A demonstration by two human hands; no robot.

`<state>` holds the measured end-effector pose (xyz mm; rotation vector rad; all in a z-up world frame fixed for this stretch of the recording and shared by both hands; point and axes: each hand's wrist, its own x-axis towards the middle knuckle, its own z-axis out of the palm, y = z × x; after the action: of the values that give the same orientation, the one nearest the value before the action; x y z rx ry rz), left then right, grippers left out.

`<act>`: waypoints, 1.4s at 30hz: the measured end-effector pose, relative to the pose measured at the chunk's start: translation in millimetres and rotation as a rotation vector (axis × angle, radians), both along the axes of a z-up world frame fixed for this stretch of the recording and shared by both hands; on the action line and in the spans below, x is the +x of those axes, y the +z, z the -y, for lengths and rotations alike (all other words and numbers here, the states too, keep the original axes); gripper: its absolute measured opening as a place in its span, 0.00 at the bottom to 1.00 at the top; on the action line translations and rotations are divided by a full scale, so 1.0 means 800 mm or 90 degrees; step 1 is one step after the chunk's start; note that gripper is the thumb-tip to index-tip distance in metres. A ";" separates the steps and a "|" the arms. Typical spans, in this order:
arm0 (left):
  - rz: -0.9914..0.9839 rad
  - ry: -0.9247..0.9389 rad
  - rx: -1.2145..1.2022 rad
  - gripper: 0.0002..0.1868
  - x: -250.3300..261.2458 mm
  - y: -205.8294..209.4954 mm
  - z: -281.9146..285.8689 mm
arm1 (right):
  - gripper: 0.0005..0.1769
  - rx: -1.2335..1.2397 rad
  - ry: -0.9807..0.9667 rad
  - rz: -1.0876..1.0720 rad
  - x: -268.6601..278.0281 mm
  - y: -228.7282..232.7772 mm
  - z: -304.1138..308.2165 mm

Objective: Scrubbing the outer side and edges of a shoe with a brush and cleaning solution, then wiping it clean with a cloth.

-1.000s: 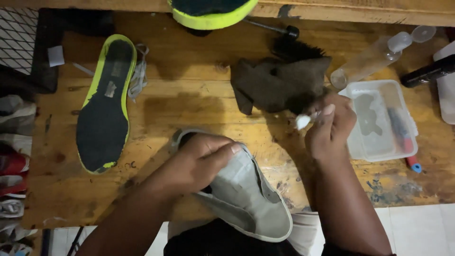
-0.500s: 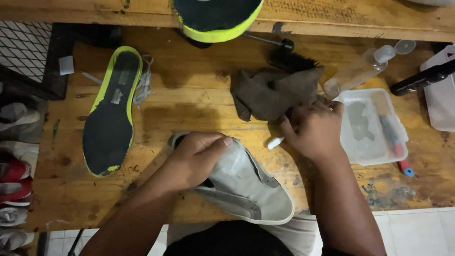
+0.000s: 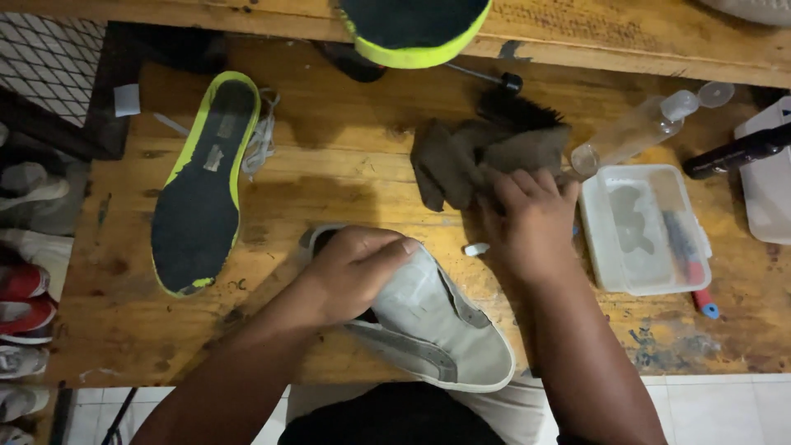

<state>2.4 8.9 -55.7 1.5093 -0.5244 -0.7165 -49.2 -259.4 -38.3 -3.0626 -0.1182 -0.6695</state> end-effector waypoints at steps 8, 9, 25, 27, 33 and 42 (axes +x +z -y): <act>-0.021 0.004 -0.073 0.21 -0.003 0.004 0.003 | 0.07 0.387 0.294 0.224 -0.022 0.009 -0.041; -0.025 0.001 -0.091 0.22 -0.002 -0.001 0.005 | 0.07 0.399 0.369 0.218 -0.027 0.011 -0.048; -0.033 0.035 -0.063 0.21 0.002 -0.036 -0.001 | 0.18 0.296 0.523 0.090 -0.019 0.019 -0.044; -0.053 0.053 -0.070 0.19 -0.002 -0.038 0.003 | 0.16 0.394 0.510 0.121 -0.017 0.023 -0.045; -0.052 -0.008 -0.070 0.21 0.002 -0.025 0.004 | 0.17 0.600 0.336 0.183 -0.037 0.013 -0.042; -0.088 0.034 -0.080 0.21 -0.006 -0.005 0.001 | 0.14 0.365 0.487 0.131 -0.022 0.037 -0.078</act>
<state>-2.5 7.7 -59.9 1.3420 -0.4153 -0.7273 -66.6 -197.0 -8.8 -2.1451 -0.8653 -0.7653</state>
